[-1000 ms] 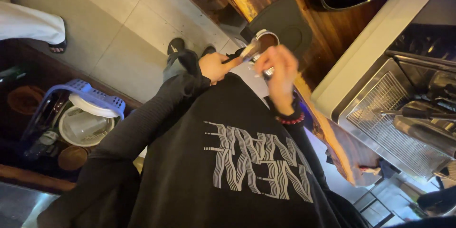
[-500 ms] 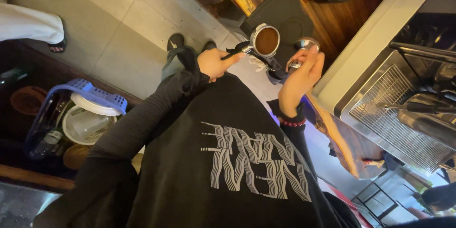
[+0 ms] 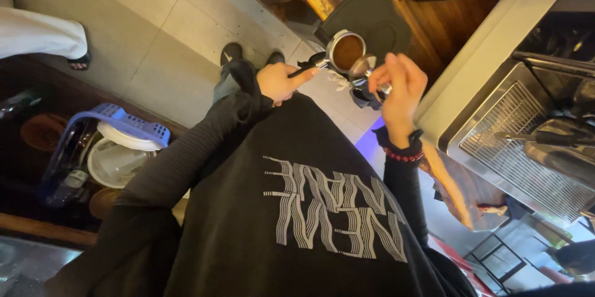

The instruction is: Preparing espresso shots by cleaning the portafilter, grinding beans, tamping the grounds, and using the espresso machine.

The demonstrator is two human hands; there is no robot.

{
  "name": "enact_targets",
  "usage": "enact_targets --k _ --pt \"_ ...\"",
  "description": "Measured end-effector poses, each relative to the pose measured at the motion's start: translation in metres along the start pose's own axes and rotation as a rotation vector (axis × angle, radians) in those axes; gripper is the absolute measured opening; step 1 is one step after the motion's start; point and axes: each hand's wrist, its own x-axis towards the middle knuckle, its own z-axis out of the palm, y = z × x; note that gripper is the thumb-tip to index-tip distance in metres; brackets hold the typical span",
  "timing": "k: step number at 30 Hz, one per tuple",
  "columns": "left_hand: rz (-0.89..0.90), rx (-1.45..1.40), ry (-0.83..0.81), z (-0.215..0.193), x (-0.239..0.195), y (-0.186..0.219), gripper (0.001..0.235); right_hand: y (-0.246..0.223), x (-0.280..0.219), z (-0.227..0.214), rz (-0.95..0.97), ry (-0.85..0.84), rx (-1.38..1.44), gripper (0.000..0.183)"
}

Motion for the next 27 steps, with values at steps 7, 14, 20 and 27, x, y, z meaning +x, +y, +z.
enact_targets --k 7,14,20,27 --pt "-0.017 -0.013 -0.003 0.000 0.002 0.001 0.074 -0.035 0.048 0.033 -0.015 -0.278 -0.212 0.040" --pt "-0.016 0.011 -0.028 0.002 -0.001 0.000 0.074 -0.019 0.056 0.040 0.125 -0.267 -0.097 0.038" --pt "-0.021 0.022 -0.004 0.005 0.005 -0.002 0.072 -0.062 0.051 0.029 0.193 -0.293 -0.271 0.022" --pt "-0.004 -0.030 -0.041 -0.003 -0.002 0.004 0.072 -0.128 0.021 0.005 -0.286 -0.483 -0.862 0.035"
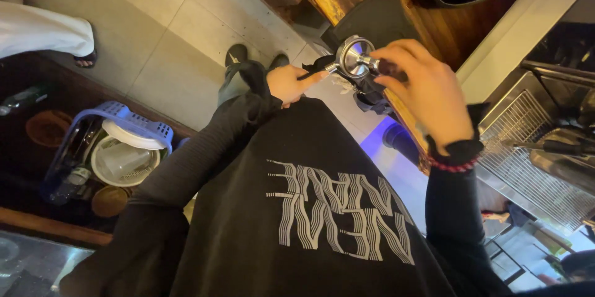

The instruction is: Preparing espresso shots by cleaning the portafilter, grinding beans, tamping the grounds, and using the espresso machine.

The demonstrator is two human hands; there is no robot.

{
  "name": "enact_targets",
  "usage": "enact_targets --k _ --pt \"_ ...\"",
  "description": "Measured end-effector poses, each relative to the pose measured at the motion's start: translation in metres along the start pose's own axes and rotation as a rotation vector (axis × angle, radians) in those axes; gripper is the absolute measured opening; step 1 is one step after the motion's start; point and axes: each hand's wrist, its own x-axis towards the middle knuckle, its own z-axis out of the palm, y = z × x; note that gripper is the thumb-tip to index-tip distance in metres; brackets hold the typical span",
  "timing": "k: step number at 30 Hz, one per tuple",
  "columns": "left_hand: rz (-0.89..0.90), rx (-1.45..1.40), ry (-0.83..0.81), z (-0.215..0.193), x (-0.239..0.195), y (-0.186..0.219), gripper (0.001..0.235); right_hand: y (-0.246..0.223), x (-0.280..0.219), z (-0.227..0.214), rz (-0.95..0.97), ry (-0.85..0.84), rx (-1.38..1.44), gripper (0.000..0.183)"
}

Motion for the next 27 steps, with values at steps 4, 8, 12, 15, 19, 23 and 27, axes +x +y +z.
enact_targets --k 4,8,12,15,19,23,27 --pt "-0.053 -0.003 -0.007 0.001 0.002 -0.002 0.078 0.026 0.005 0.023 0.086 0.085 -0.199 0.042" --pt "-0.040 0.031 0.011 0.001 0.004 -0.002 0.078 0.033 0.005 0.032 0.211 0.015 -0.564 0.011" --pt "-0.021 0.024 0.012 0.002 0.003 -0.002 0.074 -0.008 0.004 -0.009 -0.030 0.055 0.174 0.049" --pt "-0.024 0.026 0.032 0.004 0.006 -0.007 0.078 -0.014 0.004 -0.002 0.018 0.079 0.070 0.034" --pt "-0.018 0.037 0.028 0.003 0.008 -0.010 0.077 -0.016 0.021 0.010 0.435 -0.125 -0.494 0.041" --pt "-0.035 0.006 0.031 0.001 0.014 -0.010 0.075 -0.012 0.016 0.002 0.240 -0.049 -0.271 0.026" --pt "-0.013 -0.017 0.021 -0.003 0.006 -0.006 0.075 -0.007 0.000 0.001 -0.128 0.098 -0.244 0.035"
